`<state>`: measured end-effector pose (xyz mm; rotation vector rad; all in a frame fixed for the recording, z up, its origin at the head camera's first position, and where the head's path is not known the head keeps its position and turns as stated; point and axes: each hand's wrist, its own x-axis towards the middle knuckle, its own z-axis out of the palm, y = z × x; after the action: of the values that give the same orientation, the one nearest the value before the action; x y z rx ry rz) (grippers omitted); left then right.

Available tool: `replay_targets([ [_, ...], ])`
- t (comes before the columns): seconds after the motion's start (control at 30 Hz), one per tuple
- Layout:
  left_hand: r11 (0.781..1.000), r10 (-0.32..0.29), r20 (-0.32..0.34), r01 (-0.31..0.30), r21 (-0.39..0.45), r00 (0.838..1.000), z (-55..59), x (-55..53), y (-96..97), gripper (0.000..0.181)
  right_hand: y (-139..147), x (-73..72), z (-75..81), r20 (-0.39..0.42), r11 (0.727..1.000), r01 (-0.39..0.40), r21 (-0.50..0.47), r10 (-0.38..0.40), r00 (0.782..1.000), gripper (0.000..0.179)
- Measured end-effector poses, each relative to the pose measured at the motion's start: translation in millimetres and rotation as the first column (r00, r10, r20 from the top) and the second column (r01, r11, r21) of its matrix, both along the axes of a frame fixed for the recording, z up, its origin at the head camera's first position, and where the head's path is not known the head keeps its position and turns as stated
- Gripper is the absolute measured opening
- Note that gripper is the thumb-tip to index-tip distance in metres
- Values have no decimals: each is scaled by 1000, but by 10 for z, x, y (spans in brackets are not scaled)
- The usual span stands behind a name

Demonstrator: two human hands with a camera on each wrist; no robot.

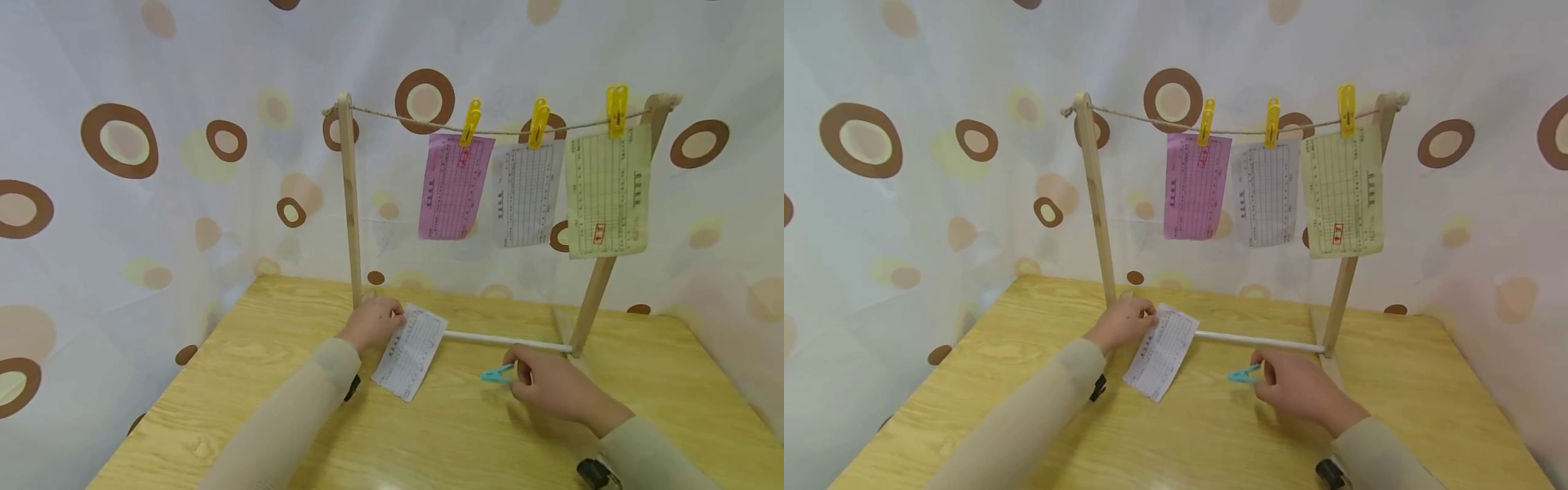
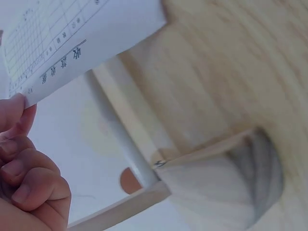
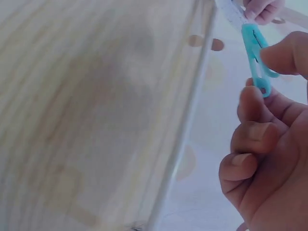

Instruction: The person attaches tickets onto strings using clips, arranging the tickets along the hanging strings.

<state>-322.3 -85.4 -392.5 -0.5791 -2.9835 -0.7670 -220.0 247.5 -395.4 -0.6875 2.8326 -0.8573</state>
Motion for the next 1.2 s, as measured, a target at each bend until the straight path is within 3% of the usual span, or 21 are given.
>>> replay_targets([
  [0.17, 999, -24, -3, 24, 40, 1000, 94, 86, -28, 19, -42, 33, 132, -27, 995, 38, -88, -41, 999, 20],
  [0.4, 996, -34, -53, 38, 79, 998, 204, 179, -125, 18, -124, 58, 312, -79, 978, 6, -207, -22, 997, 18],
  [0.53, 994, -44, -91, 53, 96, 995, 267, 216, -175, 18, -157, 60, 480, -122, 977, 2, -213, -28, 992, 18],
  [0.7, 990, -51, -137, 68, 124, 989, 325, 269, -218, 16, -203, 58, 694, -200, 989, 4, -146, -34, 979, 25],
  [0.87, 988, -58, -166, 81, 135, 984, 394, 353, -273, 16, -250, 34, 882, -290, 997, -5, -82, -19, 957, 26],
  [1.0, 980, -48, -183, 82, 181, 982, 461, 408, -328, 18, -313, 14, 1047, -380, 999, -15, -50, -5, 925, 26],
  [1.2, 979, -65, -275, 115, 170, 959, 623, 437, -382, 17, -445, 2, 1313, -477, 1000, -26, -7, 20, 879, 28],
])
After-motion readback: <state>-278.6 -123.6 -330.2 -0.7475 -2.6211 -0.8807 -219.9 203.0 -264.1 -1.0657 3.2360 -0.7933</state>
